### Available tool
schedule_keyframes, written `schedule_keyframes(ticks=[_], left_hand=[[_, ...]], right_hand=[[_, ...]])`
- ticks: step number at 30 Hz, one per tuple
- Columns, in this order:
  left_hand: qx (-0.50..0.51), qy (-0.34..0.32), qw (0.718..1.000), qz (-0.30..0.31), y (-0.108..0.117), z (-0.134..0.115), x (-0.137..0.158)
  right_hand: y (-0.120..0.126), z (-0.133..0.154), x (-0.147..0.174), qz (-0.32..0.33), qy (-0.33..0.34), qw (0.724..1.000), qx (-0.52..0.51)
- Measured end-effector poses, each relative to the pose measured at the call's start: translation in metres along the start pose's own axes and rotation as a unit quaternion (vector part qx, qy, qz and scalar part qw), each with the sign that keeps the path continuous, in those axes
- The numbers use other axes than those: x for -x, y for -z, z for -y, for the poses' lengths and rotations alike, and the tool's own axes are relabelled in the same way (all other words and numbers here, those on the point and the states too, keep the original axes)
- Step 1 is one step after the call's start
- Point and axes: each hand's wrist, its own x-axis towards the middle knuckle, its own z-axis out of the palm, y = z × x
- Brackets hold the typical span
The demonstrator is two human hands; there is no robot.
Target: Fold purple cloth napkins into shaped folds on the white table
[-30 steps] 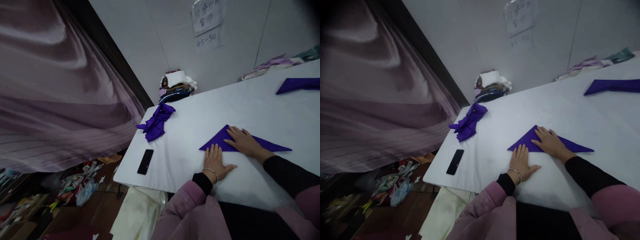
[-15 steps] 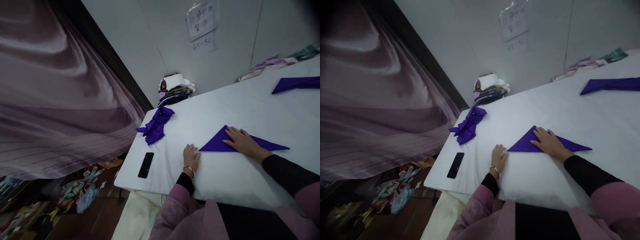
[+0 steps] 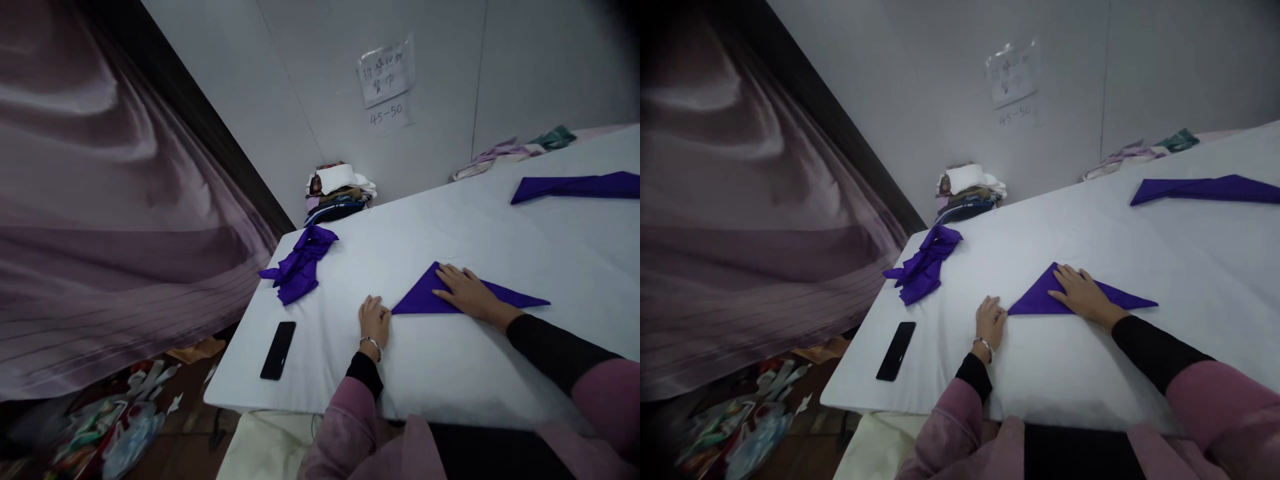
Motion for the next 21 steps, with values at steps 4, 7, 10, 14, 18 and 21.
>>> schedule_keyframes(ticks=[4, 7, 10, 14, 18, 21], left_hand=[[-0.014, -0.011, 1.0, -0.009, -0.001, 0.001, -0.001], [-0.025, -0.007, 1.0, -0.018, -0.001, 0.002, 0.0], [-0.047, -0.011, 0.997, -0.052, -0.003, -0.009, 0.009], [-0.092, -0.189, 0.977, 0.029, -0.018, -0.043, 0.03], [-0.122, -0.273, 0.946, 0.123, -0.037, -0.07, 0.041], [-0.13, -0.248, 0.951, 0.127, -0.042, -0.07, 0.036]], right_hand=[[0.0, 0.0, 0.001, -0.008, 0.0, 1.0, 0.009], [-0.002, 0.0, 0.001, -0.021, 0.0, 1.0, 0.011], [-0.003, -0.001, 0.001, -0.025, 0.004, 1.0, 0.014], [-0.004, -0.002, 0.001, -0.014, 0.004, 1.0, 0.013], [-0.005, -0.004, 0.001, -0.018, 0.011, 1.0, 0.017], [-0.006, -0.004, 0.001, -0.022, 0.016, 0.999, 0.022]])
